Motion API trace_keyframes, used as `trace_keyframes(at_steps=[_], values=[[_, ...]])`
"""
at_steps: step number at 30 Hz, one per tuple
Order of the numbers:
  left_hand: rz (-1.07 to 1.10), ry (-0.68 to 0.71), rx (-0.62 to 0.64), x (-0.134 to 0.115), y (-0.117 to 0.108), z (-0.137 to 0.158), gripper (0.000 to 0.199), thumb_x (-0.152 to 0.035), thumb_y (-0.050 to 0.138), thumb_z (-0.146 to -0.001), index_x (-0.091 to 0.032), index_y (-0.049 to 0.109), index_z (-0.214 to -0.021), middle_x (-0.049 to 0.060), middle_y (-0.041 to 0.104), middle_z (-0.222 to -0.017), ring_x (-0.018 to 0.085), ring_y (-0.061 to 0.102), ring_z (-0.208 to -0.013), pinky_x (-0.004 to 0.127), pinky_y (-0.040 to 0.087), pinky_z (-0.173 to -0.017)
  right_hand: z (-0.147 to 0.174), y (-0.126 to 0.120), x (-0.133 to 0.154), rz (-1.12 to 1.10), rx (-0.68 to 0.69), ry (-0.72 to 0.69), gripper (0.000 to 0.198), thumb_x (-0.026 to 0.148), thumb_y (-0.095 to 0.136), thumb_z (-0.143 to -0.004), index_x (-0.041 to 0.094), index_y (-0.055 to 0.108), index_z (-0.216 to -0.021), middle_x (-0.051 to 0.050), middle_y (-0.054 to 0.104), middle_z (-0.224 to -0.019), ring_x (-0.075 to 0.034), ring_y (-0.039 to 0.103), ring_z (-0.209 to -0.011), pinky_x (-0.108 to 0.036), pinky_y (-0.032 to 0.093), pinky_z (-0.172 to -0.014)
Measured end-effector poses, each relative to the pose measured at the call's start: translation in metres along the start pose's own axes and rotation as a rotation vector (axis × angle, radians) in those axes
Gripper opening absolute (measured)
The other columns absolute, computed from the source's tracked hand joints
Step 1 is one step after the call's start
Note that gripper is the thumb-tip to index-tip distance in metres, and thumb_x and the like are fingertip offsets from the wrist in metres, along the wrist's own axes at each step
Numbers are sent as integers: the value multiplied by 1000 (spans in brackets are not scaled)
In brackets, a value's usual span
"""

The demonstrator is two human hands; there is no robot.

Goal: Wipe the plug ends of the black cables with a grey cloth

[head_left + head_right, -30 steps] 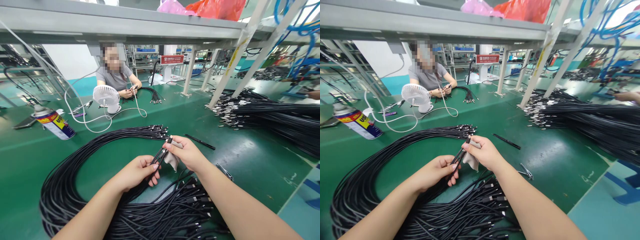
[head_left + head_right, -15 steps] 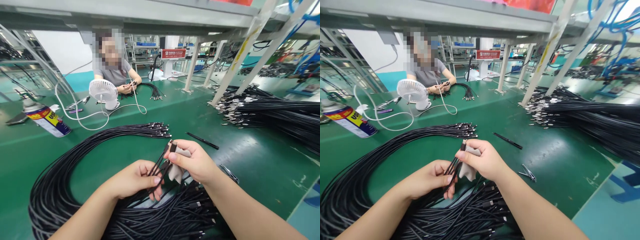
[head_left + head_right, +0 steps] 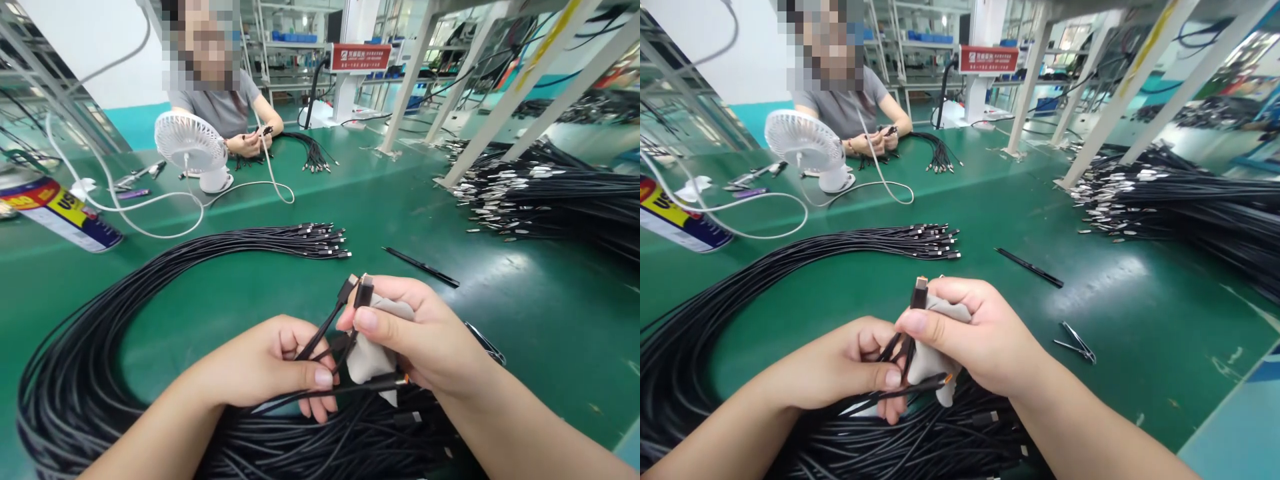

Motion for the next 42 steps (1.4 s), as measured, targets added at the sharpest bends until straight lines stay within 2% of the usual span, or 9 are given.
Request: trace_keyframes(at_steps=[9, 19, 25, 27, 31, 33, 37, 40, 42], values=[[10, -23, -1, 0, 1, 0, 33, -43, 79, -75, -14, 63, -74, 3, 71, -70, 12, 68, -62, 20, 54, -61, 3, 4, 0, -21, 9, 86, 32, 42, 77, -76, 16, 58, -73, -1, 67, -65, -8, 58, -48, -16, 46, -41], [9, -11, -16, -4, 3, -1, 36, -47, 78, -74, -13, 65, -75, 4, 70, -73, 13, 68, -60, 21, 55, -59, 0, 3, 1, 4, 8, 31, 29, 42, 76, -78, 16, 64, -75, -1, 66, -65, -10, 62, -51, -19, 50, -46], [64, 67, -264, -3, 0, -5, 38, -52, 72, -78, -15, 61, -82, 2, 66, -66, 16, 67, -53, 21, 51, -48, -6, -2, 1, -57, 39, -38, 19, 35, 75, -80, 17, 70, -83, 0, 68, -69, -10, 63, -59, -22, 53, -58], [100, 93, -303, -1, 0, -6, 37, -51, 70, -80, -16, 61, -88, 2, 67, -70, 17, 68, -58, 23, 52, -54, -8, -5, -1, 5, 31, -10, 21, 37, 74, -81, 17, 69, -81, 0, 67, -71, -10, 61, -60, -21, 51, -58], [131, 240, -359, -1, 1, -5, 32, -44, 76, -78, -15, 63, -86, 6, 70, -88, 17, 67, -83, 27, 51, -82, -13, -10, -9, 254, 65, 126, 31, 45, 71, -80, 14, 69, -79, -3, 66, -73, -14, 61, -68, -25, 50, -62], [135, 317, -419, -4, 1, -4, 31, -37, 80, -75, -16, 58, -77, 5, 71, -90, 15, 65, -82, 29, 50, -85, -17, -9, -13, 312, 101, 151, 32, 46, 69, -81, 15, 68, -77, -3, 66, -76, -15, 61, -75, -27, 50, -71], [157, 392, -514, -9, 1, -3, 43, -23, 86, -67, -17, 43, -63, 5, 73, -90, 16, 65, -83, 30, 49, -86, -22, 0, -18, 257, 124, 68, 27, 44, 67, -82, 17, 68, -78, -3, 68, -94, -14, 60, -91, -28, 44, -90], [190, 435, -543, -8, 1, -3, 45, -21, 86, -67, -18, 42, -60, 4, 73, -85, 18, 66, -92, 30, 47, -90, -22, 4, -22, 254, 46, 96, 26, 44, 68, -81, 18, 69, -87, -1, 68, -88, -14, 59, -85, -27, 45, -83], [198, 449, -556, -7, 0, -4, 45, -21, 86, -66, -18, 42, -60, 1, 71, -79, 17, 66, -88, 28, 47, -86, -22, 4, -23, 284, 12, 140, 27, 44, 70, -79, 17, 68, -83, 0, 66, -79, -14, 57, -78, -27, 45, -75]])
Point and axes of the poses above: each hand's wrist, its own z-axis away from the middle knuckle, its own y-axis out of the palm, x = y × z, the point moved 1 cm from there along -z, towards the middle knuckle
